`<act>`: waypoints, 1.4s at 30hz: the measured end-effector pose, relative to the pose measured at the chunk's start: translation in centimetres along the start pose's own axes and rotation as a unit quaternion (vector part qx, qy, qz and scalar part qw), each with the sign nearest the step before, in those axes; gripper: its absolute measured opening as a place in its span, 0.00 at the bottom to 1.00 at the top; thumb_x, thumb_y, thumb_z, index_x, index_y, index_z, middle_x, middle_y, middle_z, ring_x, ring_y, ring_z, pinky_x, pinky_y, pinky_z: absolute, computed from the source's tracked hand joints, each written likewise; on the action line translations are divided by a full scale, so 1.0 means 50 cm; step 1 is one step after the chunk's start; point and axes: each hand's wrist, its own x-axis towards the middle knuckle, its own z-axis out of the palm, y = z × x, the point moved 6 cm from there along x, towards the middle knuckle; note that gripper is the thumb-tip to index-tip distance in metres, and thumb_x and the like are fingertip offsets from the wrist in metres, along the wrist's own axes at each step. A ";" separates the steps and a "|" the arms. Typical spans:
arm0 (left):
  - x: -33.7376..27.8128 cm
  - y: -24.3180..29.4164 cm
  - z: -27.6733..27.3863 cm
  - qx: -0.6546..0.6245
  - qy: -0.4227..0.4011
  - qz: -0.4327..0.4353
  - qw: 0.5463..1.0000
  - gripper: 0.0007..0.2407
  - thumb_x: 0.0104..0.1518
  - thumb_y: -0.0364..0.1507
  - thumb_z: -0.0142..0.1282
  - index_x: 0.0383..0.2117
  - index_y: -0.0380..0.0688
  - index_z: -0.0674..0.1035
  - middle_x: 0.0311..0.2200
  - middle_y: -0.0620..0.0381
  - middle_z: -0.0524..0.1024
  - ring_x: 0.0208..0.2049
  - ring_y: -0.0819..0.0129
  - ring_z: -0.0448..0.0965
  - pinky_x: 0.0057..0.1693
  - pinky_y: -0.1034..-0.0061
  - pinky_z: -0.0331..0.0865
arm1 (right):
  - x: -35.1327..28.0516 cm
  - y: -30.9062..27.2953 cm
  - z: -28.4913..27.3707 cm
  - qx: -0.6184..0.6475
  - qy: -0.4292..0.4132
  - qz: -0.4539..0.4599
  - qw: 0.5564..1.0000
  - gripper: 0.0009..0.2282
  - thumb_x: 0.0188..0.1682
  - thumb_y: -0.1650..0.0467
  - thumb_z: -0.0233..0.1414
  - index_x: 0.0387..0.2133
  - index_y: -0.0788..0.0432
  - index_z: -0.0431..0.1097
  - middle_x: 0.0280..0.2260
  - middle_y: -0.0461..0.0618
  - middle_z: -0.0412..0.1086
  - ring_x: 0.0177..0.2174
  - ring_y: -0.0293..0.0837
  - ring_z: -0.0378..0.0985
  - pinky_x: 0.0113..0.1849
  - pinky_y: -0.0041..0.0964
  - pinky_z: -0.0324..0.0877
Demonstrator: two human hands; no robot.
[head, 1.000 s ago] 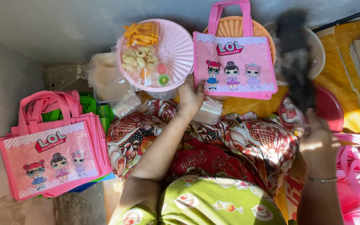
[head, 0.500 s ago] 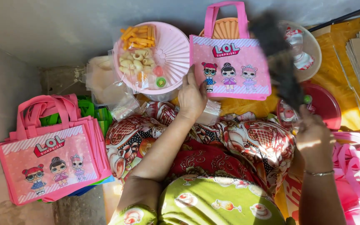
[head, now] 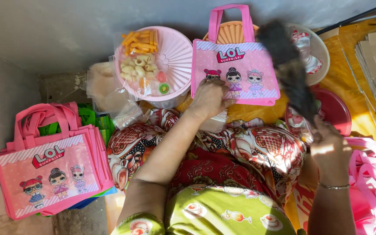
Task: Packing various snack items into small pink gift bags and organizing them on the floor.
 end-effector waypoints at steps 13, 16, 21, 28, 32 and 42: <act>0.039 0.026 0.058 0.141 0.088 -0.008 0.986 0.12 0.43 0.39 0.49 0.22 0.44 0.78 0.23 0.48 0.70 0.25 0.52 0.70 0.37 0.62 0.61 | -0.039 -0.109 -0.014 0.073 -0.049 -0.091 0.992 0.20 0.39 0.80 0.39 0.46 0.56 0.64 0.26 0.44 0.64 0.17 0.38 0.64 0.22 0.31 0.69; 0.035 0.038 0.082 0.207 0.104 0.041 0.972 0.11 0.51 0.36 0.41 0.23 0.46 0.75 0.21 0.54 0.69 0.19 0.61 0.72 0.35 0.58 0.64 | -0.008 -0.031 0.010 0.003 -0.036 -0.007 0.999 0.14 0.47 0.77 0.43 0.47 0.59 0.63 0.31 0.60 0.68 0.28 0.51 0.72 0.29 0.38 0.75; 0.033 0.035 0.045 0.209 0.144 0.104 0.961 0.07 0.42 0.18 0.44 0.26 0.37 0.73 0.18 0.52 0.72 0.14 0.65 0.73 0.19 0.75 0.66 | -0.025 0.023 -0.016 0.206 0.090 0.019 0.974 0.16 0.43 0.79 0.43 0.46 0.72 0.62 0.44 0.64 0.63 0.40 0.52 0.66 0.41 0.35 0.61; 0.035 0.026 0.021 0.072 -0.072 0.024 0.995 0.19 0.45 0.46 0.51 0.29 0.43 0.68 0.30 0.49 0.70 0.29 0.54 0.73 0.32 0.63 0.68 | -0.106 -0.010 -0.028 0.342 0.014 0.143 0.929 0.07 0.47 0.71 0.45 0.29 0.64 0.69 0.16 0.47 0.60 0.23 0.36 0.62 0.40 0.31 0.63; 0.046 0.021 0.032 0.077 0.024 0.051 0.995 0.11 0.53 0.35 0.41 0.25 0.42 0.74 0.24 0.49 0.71 0.24 0.56 0.73 0.33 0.66 0.67 | -0.114 -0.008 -0.025 0.324 0.028 0.137 0.936 0.14 0.46 0.72 0.45 0.46 0.63 0.64 0.14 0.44 0.58 0.17 0.33 0.55 0.23 0.25 0.56; 0.145 -0.281 0.356 -0.071 0.190 0.189 0.961 0.09 0.54 0.32 0.44 0.41 0.52 0.66 0.38 0.55 0.65 0.42 0.67 0.60 0.53 0.74 0.55 | -0.148 -0.096 -0.004 0.329 -0.076 0.004 0.941 0.12 0.39 0.75 0.46 0.37 0.65 0.66 0.38 0.53 0.68 0.39 0.41 0.70 0.45 0.30 0.63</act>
